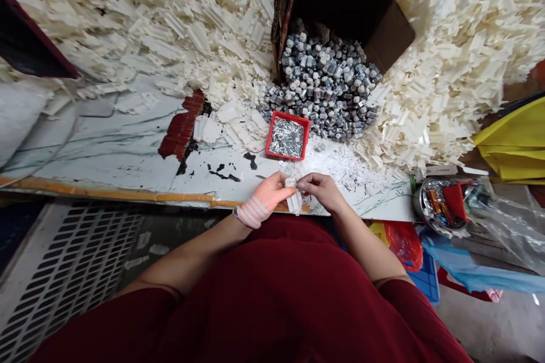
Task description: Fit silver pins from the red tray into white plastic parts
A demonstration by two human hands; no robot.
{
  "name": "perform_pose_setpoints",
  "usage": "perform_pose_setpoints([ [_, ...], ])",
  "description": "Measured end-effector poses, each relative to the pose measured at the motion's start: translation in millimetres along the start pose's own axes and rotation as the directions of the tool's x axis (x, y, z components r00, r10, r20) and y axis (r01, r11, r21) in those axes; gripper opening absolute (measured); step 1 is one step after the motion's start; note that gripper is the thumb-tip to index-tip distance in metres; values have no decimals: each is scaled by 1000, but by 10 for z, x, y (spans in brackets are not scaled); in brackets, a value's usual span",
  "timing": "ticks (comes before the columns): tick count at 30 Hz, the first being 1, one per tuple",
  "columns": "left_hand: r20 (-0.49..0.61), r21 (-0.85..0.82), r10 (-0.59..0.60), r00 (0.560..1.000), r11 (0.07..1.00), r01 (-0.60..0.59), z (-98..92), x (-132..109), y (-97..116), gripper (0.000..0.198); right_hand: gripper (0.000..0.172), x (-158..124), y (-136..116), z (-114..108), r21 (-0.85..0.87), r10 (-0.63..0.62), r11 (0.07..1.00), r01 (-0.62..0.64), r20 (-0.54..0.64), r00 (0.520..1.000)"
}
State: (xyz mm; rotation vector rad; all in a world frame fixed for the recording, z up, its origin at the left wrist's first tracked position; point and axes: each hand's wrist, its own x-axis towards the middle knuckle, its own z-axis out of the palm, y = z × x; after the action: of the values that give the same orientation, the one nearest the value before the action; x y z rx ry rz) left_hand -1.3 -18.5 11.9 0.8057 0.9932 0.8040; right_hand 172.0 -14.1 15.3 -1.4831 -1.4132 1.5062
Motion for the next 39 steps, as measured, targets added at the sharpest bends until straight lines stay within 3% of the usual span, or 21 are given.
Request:
perform_pose_setpoints([
  [3,2,-45,-80,997,996,80,32,-16,59,31,37,-12,98,-156,85,37,996,-35,-15,999],
  [5,-13,-59,-126,992,990,125,44,-16,86,31,34,-67,186,-308,-108,-44,994,26,-168,985],
  [7,-25,-72,-150,988,986,147,39,-8,90,32,28,-153,295,-471,-368,-146,930,27,-300,943],
  [9,-34,-80,-160,986,984,157,17,3,76,33,23,-257,408,-607,-536,-186,844,-22,-331,925],
  [14,-74,-104,-183,980,979,175,-78,-2,60,34,14,-439,542,-664,-728,-139,686,-8,-141,980],
  [20,-120,-54,-195,973,980,190,-129,-76,128,29,12,-343,547,-262,-792,-122,601,105,39,992],
  [24,-110,-28,-202,973,979,200,-104,-70,81,32,18,-248,626,-39,-848,-130,513,134,78,988],
  [26,-93,-29,-198,976,980,196,-84,-43,28,34,16,-227,626,-19,-821,-126,559,117,56,990],
  [31,-52,106,-135,990,984,140,10,7,-24,29,17,-215,357,-51,-410,-138,909,73,-131,982],
  [34,-44,206,-106,993,972,113,35,5,-29,26,18,-212,157,6,-281,-141,955,96,-144,980],
  [39,-17,200,-150,988,968,151,-34,11,-127,31,15,-205,60,116,-287,-91,956,56,-113,989],
])
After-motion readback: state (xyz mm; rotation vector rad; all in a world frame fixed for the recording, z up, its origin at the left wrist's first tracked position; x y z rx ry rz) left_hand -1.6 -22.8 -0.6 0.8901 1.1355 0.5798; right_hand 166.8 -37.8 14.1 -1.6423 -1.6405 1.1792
